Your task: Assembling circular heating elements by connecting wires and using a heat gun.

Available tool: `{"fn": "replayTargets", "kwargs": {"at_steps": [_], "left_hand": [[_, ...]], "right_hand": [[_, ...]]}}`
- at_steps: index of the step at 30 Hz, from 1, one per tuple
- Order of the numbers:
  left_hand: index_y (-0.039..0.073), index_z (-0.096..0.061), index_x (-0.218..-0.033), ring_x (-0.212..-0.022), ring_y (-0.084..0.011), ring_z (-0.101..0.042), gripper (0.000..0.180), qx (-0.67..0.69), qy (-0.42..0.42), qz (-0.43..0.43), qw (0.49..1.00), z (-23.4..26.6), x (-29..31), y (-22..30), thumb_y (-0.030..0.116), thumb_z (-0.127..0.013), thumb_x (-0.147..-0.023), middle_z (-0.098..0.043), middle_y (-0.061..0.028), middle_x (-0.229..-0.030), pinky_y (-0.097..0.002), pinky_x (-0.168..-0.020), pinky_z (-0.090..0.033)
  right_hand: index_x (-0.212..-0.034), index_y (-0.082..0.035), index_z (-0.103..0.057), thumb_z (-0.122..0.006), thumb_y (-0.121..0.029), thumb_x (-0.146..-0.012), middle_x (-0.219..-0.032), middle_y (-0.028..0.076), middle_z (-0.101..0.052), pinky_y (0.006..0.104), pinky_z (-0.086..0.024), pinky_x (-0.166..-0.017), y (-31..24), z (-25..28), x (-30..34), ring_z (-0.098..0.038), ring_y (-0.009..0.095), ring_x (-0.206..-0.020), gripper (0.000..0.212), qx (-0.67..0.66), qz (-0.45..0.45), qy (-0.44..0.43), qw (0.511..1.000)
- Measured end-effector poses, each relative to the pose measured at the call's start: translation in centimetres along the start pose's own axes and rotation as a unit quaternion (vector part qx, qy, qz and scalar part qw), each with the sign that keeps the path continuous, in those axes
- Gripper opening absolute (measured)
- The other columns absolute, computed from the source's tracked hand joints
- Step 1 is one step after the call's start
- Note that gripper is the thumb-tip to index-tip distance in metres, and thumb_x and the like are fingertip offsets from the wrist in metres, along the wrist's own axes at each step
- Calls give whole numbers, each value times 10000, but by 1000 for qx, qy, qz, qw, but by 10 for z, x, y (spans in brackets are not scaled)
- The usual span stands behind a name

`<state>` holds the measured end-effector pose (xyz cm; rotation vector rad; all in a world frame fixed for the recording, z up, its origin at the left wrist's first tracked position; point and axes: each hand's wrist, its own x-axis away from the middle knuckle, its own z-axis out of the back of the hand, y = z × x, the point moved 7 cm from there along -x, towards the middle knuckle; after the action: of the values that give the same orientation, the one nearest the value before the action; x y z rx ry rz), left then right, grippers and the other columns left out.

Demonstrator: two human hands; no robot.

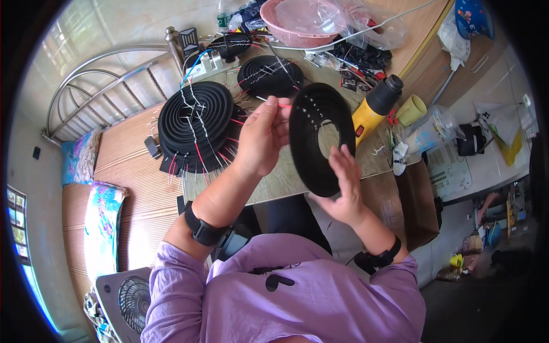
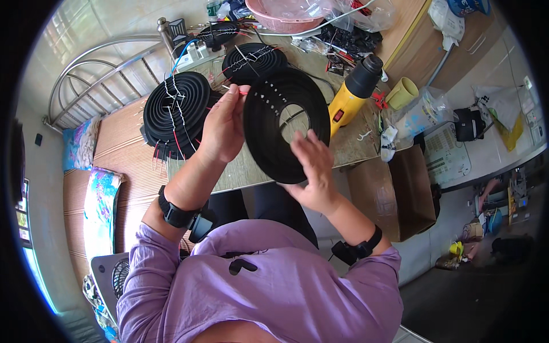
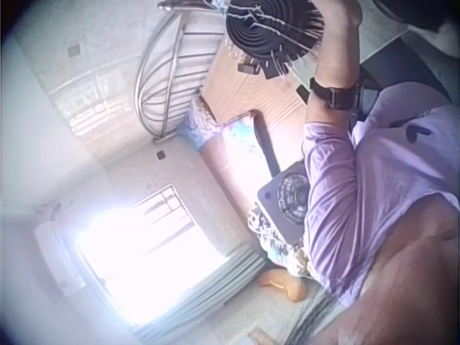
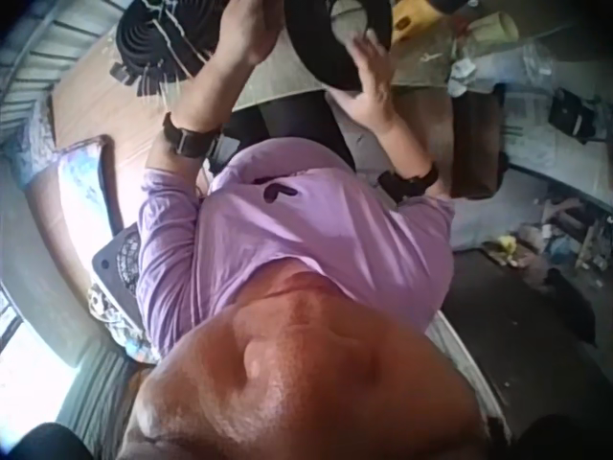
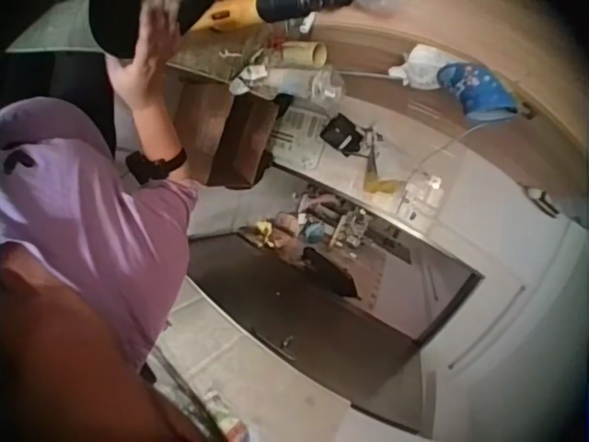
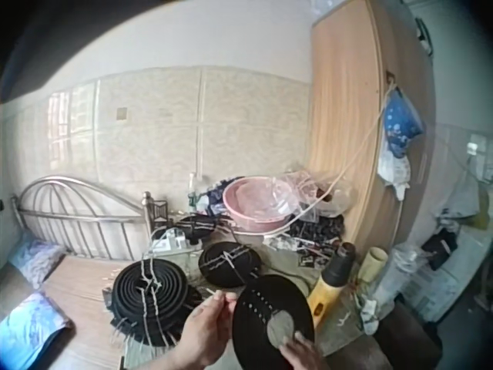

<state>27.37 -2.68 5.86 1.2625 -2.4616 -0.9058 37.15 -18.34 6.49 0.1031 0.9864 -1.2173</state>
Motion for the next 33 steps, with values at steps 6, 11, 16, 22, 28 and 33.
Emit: {"fn": "replayTargets", "kwargs": {"at_steps": [6, 11, 16, 22, 28, 33], "left_hand": [[81, -536, -957, -700, -154, -622, 255, -37, -18, 44, 998, -4, 12, -3, 314, -438, -919, -628, -60, -881, -278, -604, -507], [91, -533, -956, -711, -164, -626, 242, -95, -25, 33, 995, 1, 18, 4, 319, -471, -905, -626, -60, -889, -290, -616, -513], [94, -527, -966, -731, -169, -627, 227, -91, 3, 17, 996, 11, 21, 12, 307, -486, -900, -624, -58, -908, -293, -620, -510], [94, -517, -1017, -759, -152, -618, 231, -136, 9, 66, 989, 37, 20, -11, 292, -469, -907, -613, -49, -961, -283, -630, -504], [99, -515, -1050, -770, -128, -602, 228, -223, -1, 158, 962, 93, 25, -59, 270, -454, -913, -597, -28, -997, -267, -637, -493], [99, -516, -1047, -753, -115, -581, 217, -264, -2, 193, 945, 112, 30, -74, 258, -448, -916, -589, -6, -966, -258, -638, -492]], "right_hand": [[-1105, -46, -562, -646, -120, -695, -1189, 111, -534, 414, -289, -966, 9, 18, -2, -431, 293, -1178, 425, 86, 55, 36, 994], [-1041, -34, -598, -587, -44, -724, -1121, 111, -580, 390, -371, -906, 0, 40, -9, -502, 291, -1109, 318, 114, 123, 47, 985], [-1101, -15, -562, -563, 23, -737, -1136, 141, -567, 408, -369, -924, -6, 76, -10, -515, 325, -1090, 366, 169, 158, 19, 973], [-1139, -16, -546, -510, 65, -752, -1135, 133, -568, 366, -371, -930, 6, 139, -17, -524, 294, -1081, 397, 276, 56, 140, 949], [-1149, -20, -543, -443, 107, -733, -1145, 108, -569, 290, -354, -942, 28, 169, -29, -520, 225, -1091, 446, 289, -62, 158, 942], [-1146, -39, -549, -417, 127, -688, -1144, 107, -569, 298, -346, -951, 31, 171, -33, -516, 228, -1097, 505, 311, -64, 127, 940]]}}
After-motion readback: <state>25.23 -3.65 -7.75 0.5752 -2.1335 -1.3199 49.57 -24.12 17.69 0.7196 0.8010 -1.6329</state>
